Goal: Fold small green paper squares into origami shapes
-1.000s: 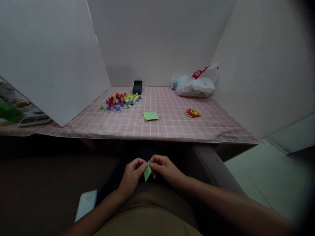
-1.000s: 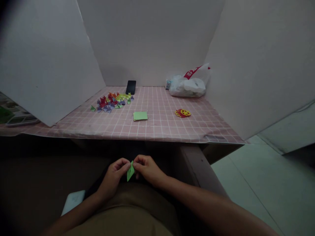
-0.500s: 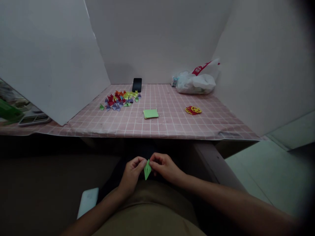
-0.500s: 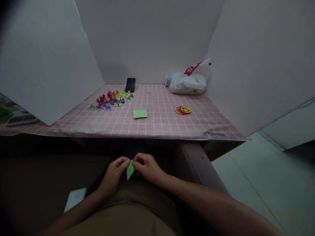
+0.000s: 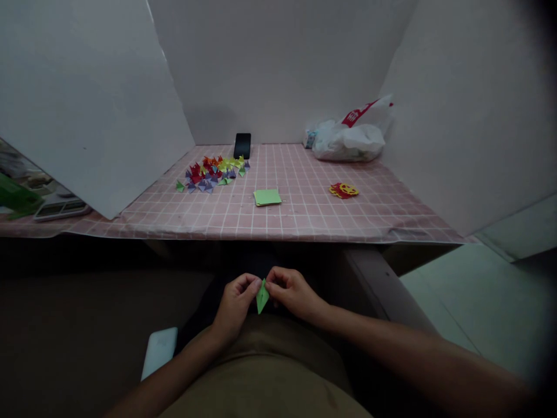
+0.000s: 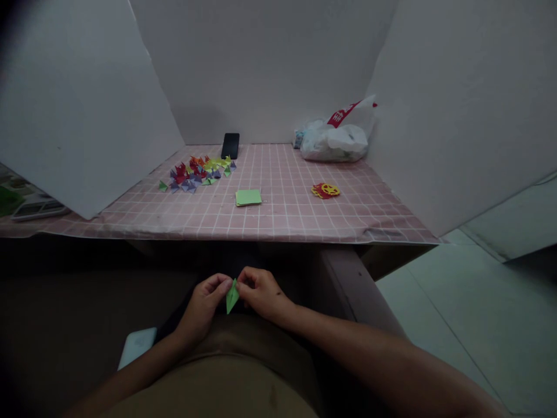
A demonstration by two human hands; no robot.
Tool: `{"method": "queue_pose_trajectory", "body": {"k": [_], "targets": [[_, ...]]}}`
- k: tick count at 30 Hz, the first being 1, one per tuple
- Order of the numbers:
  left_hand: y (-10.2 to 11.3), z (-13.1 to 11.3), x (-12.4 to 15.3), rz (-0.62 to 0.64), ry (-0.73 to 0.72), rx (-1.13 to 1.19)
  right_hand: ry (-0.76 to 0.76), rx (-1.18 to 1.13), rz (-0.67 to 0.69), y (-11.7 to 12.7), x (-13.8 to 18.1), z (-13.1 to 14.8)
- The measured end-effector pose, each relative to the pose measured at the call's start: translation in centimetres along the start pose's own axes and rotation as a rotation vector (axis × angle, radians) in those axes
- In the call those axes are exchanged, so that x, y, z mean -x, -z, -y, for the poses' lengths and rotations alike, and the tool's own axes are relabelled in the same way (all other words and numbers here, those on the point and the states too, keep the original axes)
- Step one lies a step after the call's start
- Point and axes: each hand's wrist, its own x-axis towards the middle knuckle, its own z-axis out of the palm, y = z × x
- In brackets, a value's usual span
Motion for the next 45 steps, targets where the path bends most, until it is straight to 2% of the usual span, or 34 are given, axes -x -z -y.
{"method": "queue_pose_trajectory", "body": {"k": [11, 17, 21, 35, 45], "targets": [[-0.14, 0.47, -0.14, -0.015, -0.057, -0.055, -0.017, 0.019, -0.022, -0.31, 0.09, 0.0], [-0.15, 0.6, -0.05, -0.03, -0.072, -0.022, -0.032, -0.209, 0.085, -0.1, 0.12, 0.47], [-0.07, 0.46, 0.0, -0.008, -0.067, 0.007, -0.027, -0.25, 0.102, -0.07, 0.1, 0.38], [-0.19, 0.6, 0.15, -0.035, -0.079, -0.039, -0.007, -0.139, 0.096, -0.09, 0.03, 0.25], [-0.24, 0.4, 0.23, -0.011, -0.08, -0.054, 0.028, 0.016, 0.018, -0.35, 0.18, 0.36]]}}
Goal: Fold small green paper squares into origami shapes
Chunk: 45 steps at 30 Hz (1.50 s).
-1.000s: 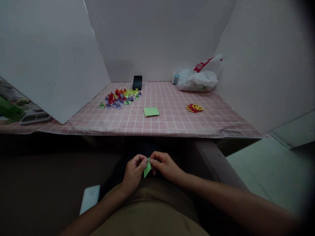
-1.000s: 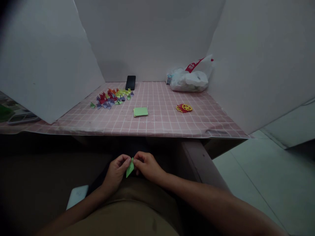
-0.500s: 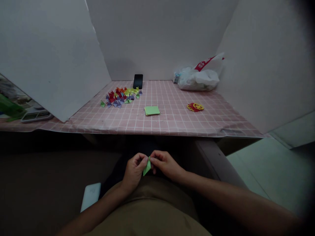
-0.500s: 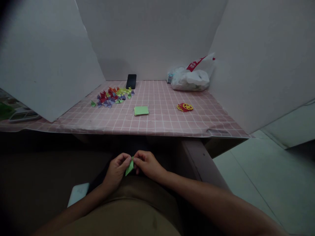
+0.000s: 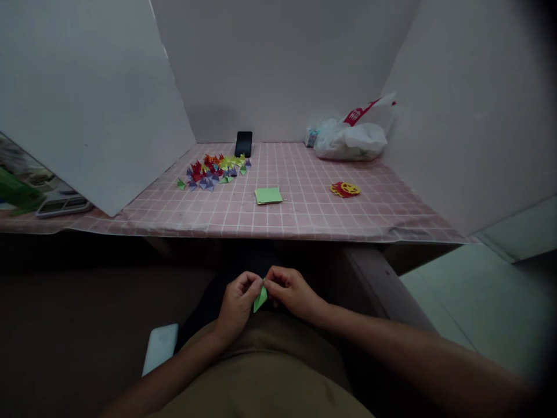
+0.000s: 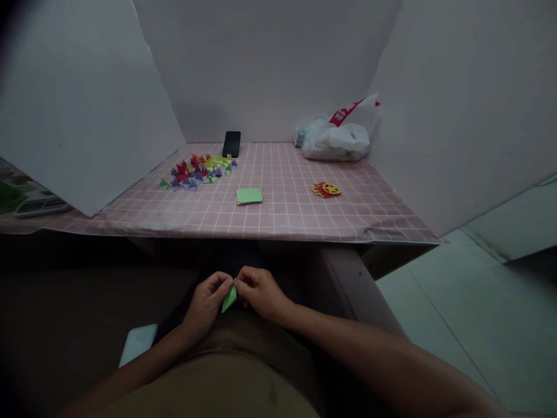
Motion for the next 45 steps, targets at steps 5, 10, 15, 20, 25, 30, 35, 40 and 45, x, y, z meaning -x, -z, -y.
{"method": "queue_pose_trajectory", "body": {"k": [5, 10, 15, 20, 25, 30, 35, 40, 45], "targets": [[0.1, -0.2, -0.1, 0.035, 0.033, 0.052, 0.045, 0.103, -0.047, 0.0, 0.1, 0.0], [0.2, 0.1, -0.4, 0.06, 0.116, 0.135, 0.019, 0.075, -0.025, 0.2, 0.0, 0.0], [0.3, 0.2, -0.5, 0.092, 0.16, 0.154, -0.024, 0.001, 0.092, 0.8, -0.3, 0.2], [0.3, 0.2, -0.5, 0.141, 0.152, 0.134, -0.029, 0.028, 0.109, 1.1, -0.5, 0.2], [0.2, 0.1, -0.6, 0.145, 0.16, 0.238, 0.065, 0.101, 0.019, 1.1, -0.3, 0.5], [0.1, -0.1, -0.6, 0.155, 0.135, 0.26, 0.11, 0.117, -0.054, 1.2, -0.3, 0.3], [0.0, -0.2, -0.7, 0.101, 0.104, 0.227, 0.136, 0.078, -0.086, 1.0, -0.1, 0.2], [0.1, -0.5, -0.7, 0.017, 0.061, 0.206, 0.11, 0.013, -0.101, 1.0, -0.1, 0.6], [0.0, -0.7, -0.5, 0.037, 0.028, 0.11, 0.044, -0.052, -0.037, 0.8, -0.3, 0.2]]}}
